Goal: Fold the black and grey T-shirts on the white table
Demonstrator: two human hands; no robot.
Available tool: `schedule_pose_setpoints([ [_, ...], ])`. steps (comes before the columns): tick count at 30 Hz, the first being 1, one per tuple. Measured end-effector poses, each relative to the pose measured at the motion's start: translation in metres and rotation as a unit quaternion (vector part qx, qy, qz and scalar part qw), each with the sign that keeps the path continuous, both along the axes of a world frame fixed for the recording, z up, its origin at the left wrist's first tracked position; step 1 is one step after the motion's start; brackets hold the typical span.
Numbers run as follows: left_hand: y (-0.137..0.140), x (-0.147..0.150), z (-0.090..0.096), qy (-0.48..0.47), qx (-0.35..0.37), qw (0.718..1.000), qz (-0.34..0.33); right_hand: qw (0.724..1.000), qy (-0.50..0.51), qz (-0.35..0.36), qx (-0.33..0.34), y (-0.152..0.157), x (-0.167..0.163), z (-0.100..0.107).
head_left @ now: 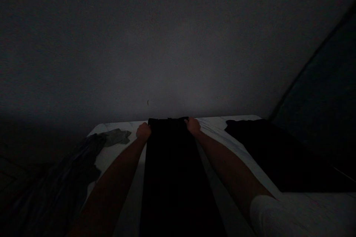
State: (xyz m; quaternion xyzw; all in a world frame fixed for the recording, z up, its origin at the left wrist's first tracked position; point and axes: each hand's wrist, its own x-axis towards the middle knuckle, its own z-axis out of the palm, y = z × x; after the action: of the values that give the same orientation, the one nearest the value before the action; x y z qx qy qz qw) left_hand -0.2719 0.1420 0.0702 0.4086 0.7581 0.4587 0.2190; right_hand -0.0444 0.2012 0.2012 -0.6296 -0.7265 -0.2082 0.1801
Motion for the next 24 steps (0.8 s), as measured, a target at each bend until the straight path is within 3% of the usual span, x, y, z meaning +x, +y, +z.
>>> schedule_pose_setpoints([
  [7, -0.007, 0.005, 0.0, 0.036, 0.036, 0.999, 0.012, 1.0, -0.011, -0.007, 0.006, 0.002, 0.002, 0.0],
  [11, -0.009, 0.021, 0.016, 0.091, 0.098, 0.991, 0.025, 1.0, -0.029, 0.002, -0.011, 0.007, 0.008, 0.014],
  [14, -0.008, 0.039, 0.036, 0.13, 0.118, 0.984, -0.04, 0.999, -0.037, 0.003, -0.024, 0.008, 0.018, 0.025],
  [18, -0.002, 0.055, 0.057, 0.152, 0.078, 0.977, -0.127, 0.998, -0.05, 0.018, -0.031, -0.001, 0.029, 0.027],
  [21, 0.005, 0.057, 0.065, 0.149, 0.054, 0.975, -0.156, 0.997, -0.061, 0.026, -0.042, -0.008, 0.032, 0.021],
  [24, 0.012, 0.054, 0.067, 0.151, 0.077, 0.97, -0.176, 0.997, -0.062, 0.018, -0.049, -0.012, 0.034, 0.013],
])
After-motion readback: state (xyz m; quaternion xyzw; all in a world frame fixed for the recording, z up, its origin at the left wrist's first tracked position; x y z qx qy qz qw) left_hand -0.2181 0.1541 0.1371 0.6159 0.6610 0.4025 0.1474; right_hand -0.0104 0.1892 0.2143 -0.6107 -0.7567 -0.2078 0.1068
